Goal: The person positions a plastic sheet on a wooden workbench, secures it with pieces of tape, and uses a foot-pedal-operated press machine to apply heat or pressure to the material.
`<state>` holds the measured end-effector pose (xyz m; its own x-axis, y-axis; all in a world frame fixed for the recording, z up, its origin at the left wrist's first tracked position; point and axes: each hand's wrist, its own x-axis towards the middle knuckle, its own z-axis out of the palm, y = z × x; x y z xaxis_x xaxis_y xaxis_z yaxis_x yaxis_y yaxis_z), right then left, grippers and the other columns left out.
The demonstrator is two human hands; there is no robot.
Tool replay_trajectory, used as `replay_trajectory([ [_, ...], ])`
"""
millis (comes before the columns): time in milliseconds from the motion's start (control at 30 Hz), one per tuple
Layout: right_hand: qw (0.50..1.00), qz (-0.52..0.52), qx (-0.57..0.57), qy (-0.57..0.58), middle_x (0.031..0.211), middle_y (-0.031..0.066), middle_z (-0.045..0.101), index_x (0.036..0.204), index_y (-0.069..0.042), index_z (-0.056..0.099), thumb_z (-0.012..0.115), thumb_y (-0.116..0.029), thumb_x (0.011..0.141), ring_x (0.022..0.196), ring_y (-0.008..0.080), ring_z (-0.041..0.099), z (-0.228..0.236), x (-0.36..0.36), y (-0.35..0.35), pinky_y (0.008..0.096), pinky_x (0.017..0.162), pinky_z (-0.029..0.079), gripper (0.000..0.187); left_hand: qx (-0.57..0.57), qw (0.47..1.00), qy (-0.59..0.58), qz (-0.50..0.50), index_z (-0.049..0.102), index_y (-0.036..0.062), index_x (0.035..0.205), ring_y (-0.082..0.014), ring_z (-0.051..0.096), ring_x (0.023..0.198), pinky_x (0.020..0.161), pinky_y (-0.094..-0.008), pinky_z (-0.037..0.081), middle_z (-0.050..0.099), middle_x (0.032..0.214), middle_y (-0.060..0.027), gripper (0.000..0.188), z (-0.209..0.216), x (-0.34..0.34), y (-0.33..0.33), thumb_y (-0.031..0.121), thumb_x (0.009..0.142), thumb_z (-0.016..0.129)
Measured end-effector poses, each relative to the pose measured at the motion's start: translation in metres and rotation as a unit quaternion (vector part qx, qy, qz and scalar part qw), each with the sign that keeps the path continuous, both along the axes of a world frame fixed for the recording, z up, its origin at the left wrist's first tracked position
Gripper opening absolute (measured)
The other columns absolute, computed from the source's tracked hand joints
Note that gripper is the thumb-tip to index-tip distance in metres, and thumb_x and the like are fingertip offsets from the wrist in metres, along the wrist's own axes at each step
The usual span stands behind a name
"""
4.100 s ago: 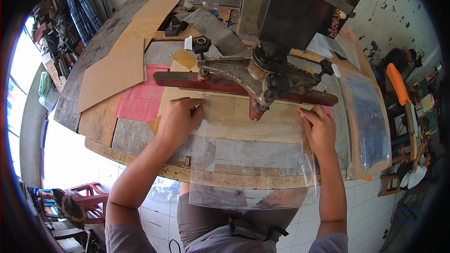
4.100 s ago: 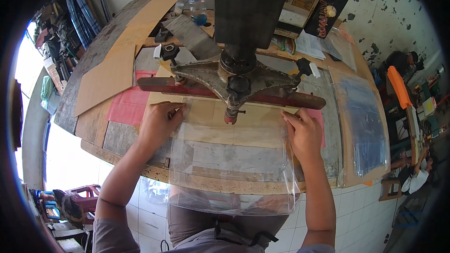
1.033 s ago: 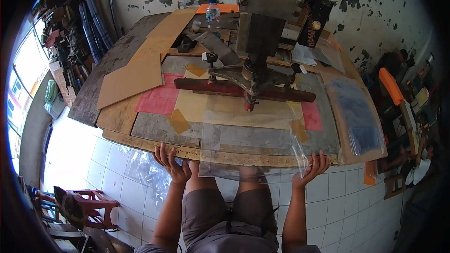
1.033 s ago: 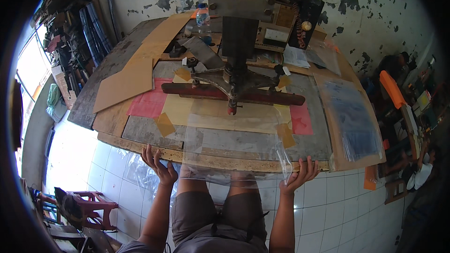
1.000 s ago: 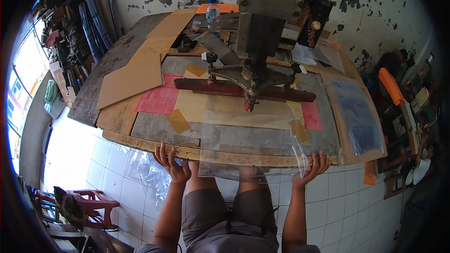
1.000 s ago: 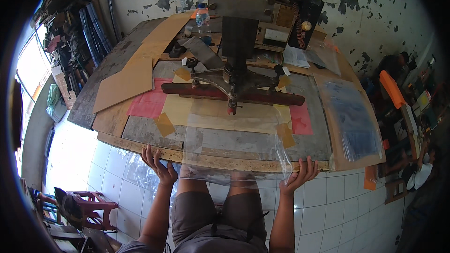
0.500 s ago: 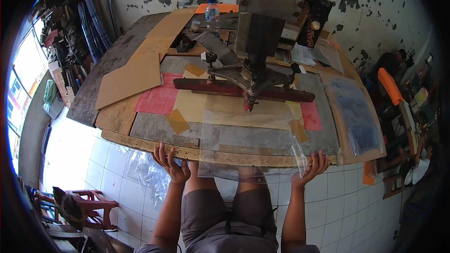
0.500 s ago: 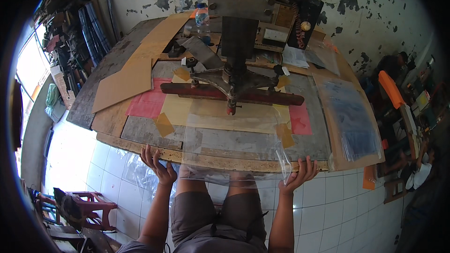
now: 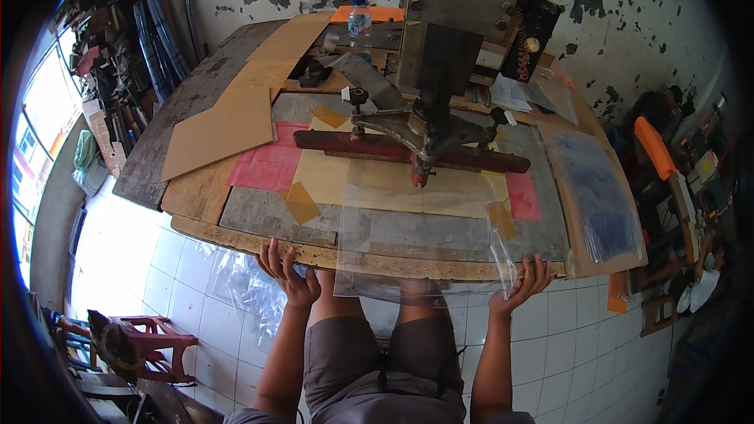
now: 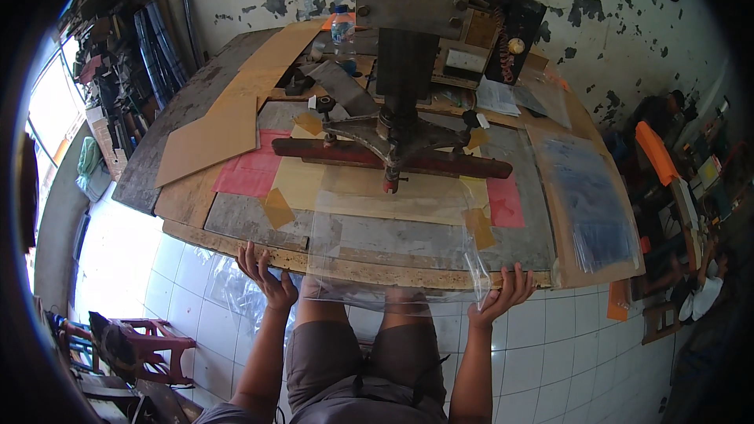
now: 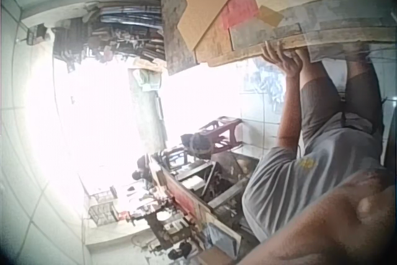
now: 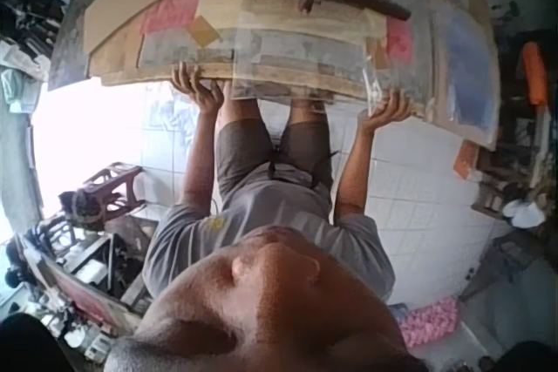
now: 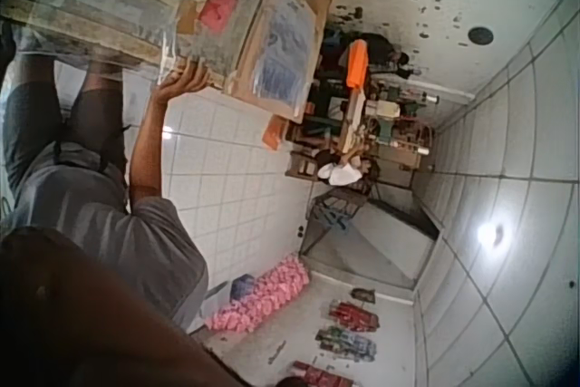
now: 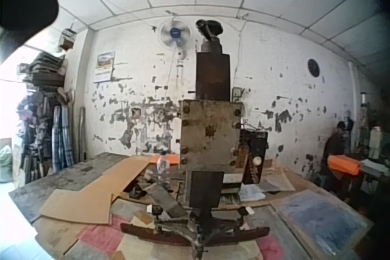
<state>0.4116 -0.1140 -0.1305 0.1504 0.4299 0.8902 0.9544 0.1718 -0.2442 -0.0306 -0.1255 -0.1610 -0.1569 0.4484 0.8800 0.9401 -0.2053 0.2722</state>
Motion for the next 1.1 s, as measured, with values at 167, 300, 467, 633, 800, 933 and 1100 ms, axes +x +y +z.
replay_trajectory([
  [167, 1.0, 0.004, 0.007, -0.002, 0.144, 0.0134, 0.052, 0.13, -0.008, 0.057, 0.019, -0.033, 0.113, 0.145, 0.0369, 0.034, -0.0016, 0.0016, 0.001, 0.061, 0.121, 0.014, 0.049, -0.002, 1.0, 0.002, 0.003, 0.045, 0.0092, 0.138, -0.0507, 0.027, 0.144, 0.116, -0.0694, 0.017, 0.036, 0.154, -0.0254, 0.049, -0.0011, 0.0006, 0.0001, 0.033, 0.096, 0.048],
  [300, 1.0, 0.006, 0.006, -0.001, 0.143, 0.0136, 0.053, 0.129, -0.008, 0.057, 0.018, -0.033, 0.113, 0.145, 0.0368, 0.035, 0.0003, -0.0006, 0.001, 0.0613, 0.121, 0.014, 0.05, -0.001, 1.0, 0.001, 0.003, 0.045, 0.0088, 0.137, -0.0506, 0.027, 0.144, 0.116, -0.0692, 0.017, 0.036, 0.153, -0.0259, 0.048, -0.0016, -0.0003, 0.0001, 0.034, 0.096, 0.047],
  [467, 1.0, 0.001, 0.006, 0.0, 0.142, 0.0135, 0.053, 0.129, -0.008, 0.058, 0.018, -0.034, 0.113, 0.145, 0.0369, 0.035, -0.0004, -0.0013, 0.0012, 0.0615, 0.121, 0.013, 0.05, -0.003, 1.0, 0.003, 0.005, 0.046, 0.0085, 0.136, -0.0505, 0.028, 0.144, 0.116, -0.0691, 0.017, 0.037, 0.153, -0.0261, 0.047, -0.0014, -0.0007, -0.0004, 0.034, 0.096, 0.048],
  [633, 1.0, -0.003, 0.007, -0.003, 0.142, 0.0134, 0.053, 0.129, -0.008, 0.058, 0.017, -0.034, 0.113, 0.145, 0.0368, 0.035, -0.0009, 0.0003, 0.0015, 0.0617, 0.122, 0.013, 0.051, 0.001, 1.0, 0.002, 0.004, 0.046, 0.0089, 0.136, -0.0505, 0.028, 0.144, 0.116, -0.069, 0.017, 0.037, 0.153, -0.0258, 0.048, -0.0012, 0.0002, 0.0006, 0.034, 0.096, 0.048],
  [800, 1.0, 0.001, 0.011, 0.0, 0.142, 0.0131, 0.053, 0.128, -0.008, 0.058, 0.017, -0.035, 0.113, 0.144, 0.0369, 0.036, -0.0003, -0.0009, 0.0018, 0.062, 0.122, 0.013, 0.051, 0.004, 1.0, 0.003, 0.003, 0.046, 0.0091, 0.137, -0.0505, 0.029, 0.144, 0.116, -0.0692, 0.018, 0.037, 0.153, -0.0255, 0.048, -0.0012, -0.0006, 0.0003, 0.035, 0.096, 0.048],
  [933, 1.0, -0.002, 0.003, 0.0, 0.142, 0.0128, 0.053, 0.128, -0.009, 0.058, 0.018, -0.034, 0.113, 0.144, 0.0368, 0.036, 0.0024, -0.0017, 0.0004, 0.062, 0.122, 0.013, 0.05, 0.005, 1.0, 0.004, 0.006, 0.046, 0.009, 0.137, -0.0505, 0.029, 0.143, 0.116, -0.0692, 0.018, 0.037, 0.153, -0.0254, 0.048, -0.0009, 0.0, 0.0008, 0.035, 0.096, 0.047],
  [1100, 1.0, -0.004, 0.004, -0.002, 0.142, 0.0123, 0.052, 0.128, -0.009, 0.058, 0.019, -0.033, 0.113, 0.144, 0.0364, 0.036, 0.0009, -0.0011, 0.0009, 0.0617, 0.122, 0.014, 0.048, 0.003, 1.0, 0.002, 0.004, 0.047, 0.0089, 0.136, -0.0501, 0.028, 0.144, 0.116, -0.0691, 0.018, 0.037, 0.153, -0.0253, 0.047, 0.0003, 0.0003, 0.0006, 0.035, 0.096, 0.047],
])
